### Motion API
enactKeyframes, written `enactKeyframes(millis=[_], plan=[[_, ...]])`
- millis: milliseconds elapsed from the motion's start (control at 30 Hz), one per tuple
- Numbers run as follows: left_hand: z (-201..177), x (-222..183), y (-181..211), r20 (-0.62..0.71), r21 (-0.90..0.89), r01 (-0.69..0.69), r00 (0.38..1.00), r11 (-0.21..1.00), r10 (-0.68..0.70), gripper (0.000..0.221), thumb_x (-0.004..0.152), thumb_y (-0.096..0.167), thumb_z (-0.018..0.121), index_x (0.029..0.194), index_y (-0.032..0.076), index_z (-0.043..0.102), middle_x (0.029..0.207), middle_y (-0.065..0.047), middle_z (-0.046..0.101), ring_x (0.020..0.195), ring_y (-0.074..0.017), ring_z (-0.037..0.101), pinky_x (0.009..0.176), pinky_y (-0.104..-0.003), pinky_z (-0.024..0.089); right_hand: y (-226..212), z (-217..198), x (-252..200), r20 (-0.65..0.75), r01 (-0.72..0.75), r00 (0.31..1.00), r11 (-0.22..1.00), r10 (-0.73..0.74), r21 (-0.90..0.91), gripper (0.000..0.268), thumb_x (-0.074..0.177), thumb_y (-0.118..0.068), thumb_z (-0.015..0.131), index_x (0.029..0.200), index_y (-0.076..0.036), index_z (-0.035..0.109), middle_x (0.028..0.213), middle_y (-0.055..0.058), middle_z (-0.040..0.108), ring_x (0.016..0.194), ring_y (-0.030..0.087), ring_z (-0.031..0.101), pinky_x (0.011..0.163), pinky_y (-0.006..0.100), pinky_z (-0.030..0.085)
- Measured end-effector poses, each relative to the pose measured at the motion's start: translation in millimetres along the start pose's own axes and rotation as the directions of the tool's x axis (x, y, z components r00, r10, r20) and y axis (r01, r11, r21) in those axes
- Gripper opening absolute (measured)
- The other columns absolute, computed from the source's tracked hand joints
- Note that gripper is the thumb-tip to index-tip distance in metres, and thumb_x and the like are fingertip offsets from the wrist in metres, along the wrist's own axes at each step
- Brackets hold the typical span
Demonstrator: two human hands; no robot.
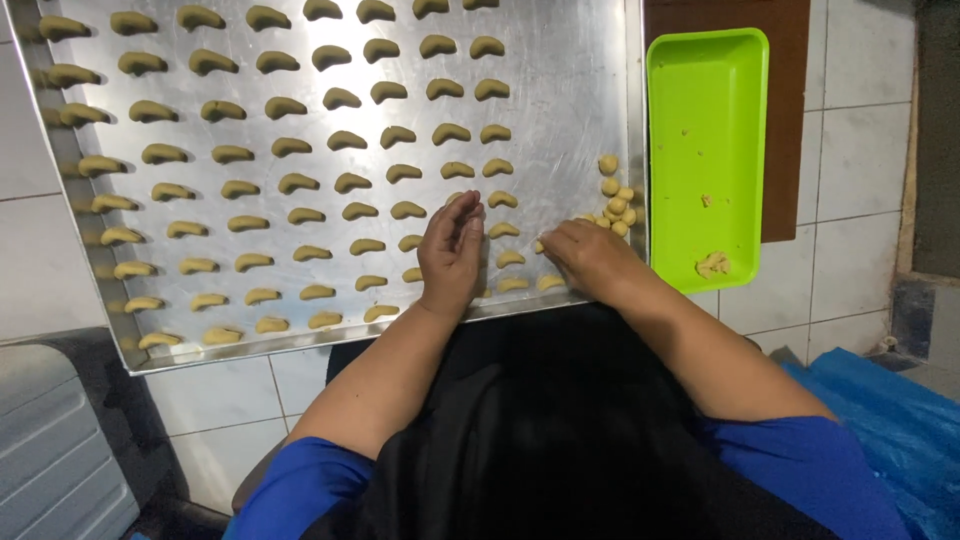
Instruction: Shaping small pieces of dough into crescent-shaped pastries and arranging them in rows on a baking tray.
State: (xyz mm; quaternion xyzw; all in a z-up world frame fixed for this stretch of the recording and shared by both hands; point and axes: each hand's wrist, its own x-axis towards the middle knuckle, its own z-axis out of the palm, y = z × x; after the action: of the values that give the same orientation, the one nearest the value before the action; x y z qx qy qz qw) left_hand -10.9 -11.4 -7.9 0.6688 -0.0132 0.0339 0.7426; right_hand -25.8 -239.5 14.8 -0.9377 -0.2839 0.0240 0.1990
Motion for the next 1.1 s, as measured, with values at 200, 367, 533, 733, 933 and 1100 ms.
enactKeyframes(millis=[200,367,533,733,933,1100], plan=[[-1.6,0.3,0.1,0.014,-0.002,0.002,1.000,1.000,-0.002,0.032,0.104,0.001,0.056,0.134,-0.006,0.056,0.126,-0.020,0.061,0.119,-0.0300,0.065,0.102,-0.042,0.056,-3.3,-11.7,5.6,0.062,0.033,0.997,0.998,-0.037,0.055,0.006,0.094,-0.011,0.067,0.095,-0.012,0.072,0.084,0.008,0.068,0.078,0.027,0.070,0.071,0.035,0.056],[-1.2,0.6,0.9,0.011,-0.011,0.011,1.000,1.000,-0.011,0.031,0.104,0.001,0.056,0.134,-0.006,0.056,0.125,-0.020,0.061,0.119,-0.0305,0.065,0.103,-0.042,0.056,-4.9,-11.4,1.6,0.037,0.053,0.998,0.996,-0.056,0.072,0.009,0.094,-0.009,0.066,0.097,-0.010,0.074,0.087,0.010,0.069,0.080,0.028,0.071,0.073,0.036,0.057],[-1.5,0.7,-1.4,0.017,-0.003,0.003,1.000,1.000,-0.003,0.031,0.104,0.002,0.056,0.133,-0.007,0.056,0.125,-0.021,0.061,0.118,-0.0312,0.065,0.102,-0.043,0.056,15.6,-18.0,-9.4,-0.043,0.056,0.998,0.988,-0.050,0.145,0.020,0.098,-0.015,0.065,0.114,-0.009,0.076,0.094,0.014,0.072,0.089,0.032,0.072,0.077,0.039,0.057],[3.8,0.5,5.3,0.020,0.019,-0.018,1.000,1.000,0.018,0.030,0.104,0.004,0.057,0.133,-0.006,0.057,0.124,-0.021,0.062,0.118,-0.0332,0.065,0.102,-0.044,0.057,79.5,-14.9,-2.9,-0.324,-0.270,0.926,0.938,0.193,-0.215,0.023,0.090,-0.023,0.081,0.110,-0.012,0.079,0.092,0.009,0.070,0.089,0.029,0.071,0.076,0.038,0.058],[19.1,1.7,36.7,0.015,0.044,-0.063,0.998,0.997,0.062,0.032,0.104,0.006,0.060,0.134,-0.003,0.058,0.126,-0.016,0.062,0.122,-0.0295,0.064,0.104,-0.042,0.055,75.3,-4.8,18.1,-0.260,-0.352,0.928,0.851,0.265,-0.389,0.012,0.084,-0.031,0.076,0.083,-0.020,0.073,0.073,0.004,0.059,0.072,0.030,0.065,0.059,0.046,0.054],[52.0,2.5,53.9,0.263,-0.570,0.483,0.874,0.664,-0.409,0.071,0.103,0.039,0.059,0.157,0.000,0.034,0.154,-0.020,0.045,0.137,-0.0293,0.048,0.115,-0.047,0.042,-35.9,-54.6,25.9,-0.242,-0.138,0.912,0.803,0.332,0.580,0.022,0.081,-0.020,0.088,0.099,-0.012,0.078,0.085,0.013,0.075,0.080,0.032,0.071,0.073,0.039,0.055]])
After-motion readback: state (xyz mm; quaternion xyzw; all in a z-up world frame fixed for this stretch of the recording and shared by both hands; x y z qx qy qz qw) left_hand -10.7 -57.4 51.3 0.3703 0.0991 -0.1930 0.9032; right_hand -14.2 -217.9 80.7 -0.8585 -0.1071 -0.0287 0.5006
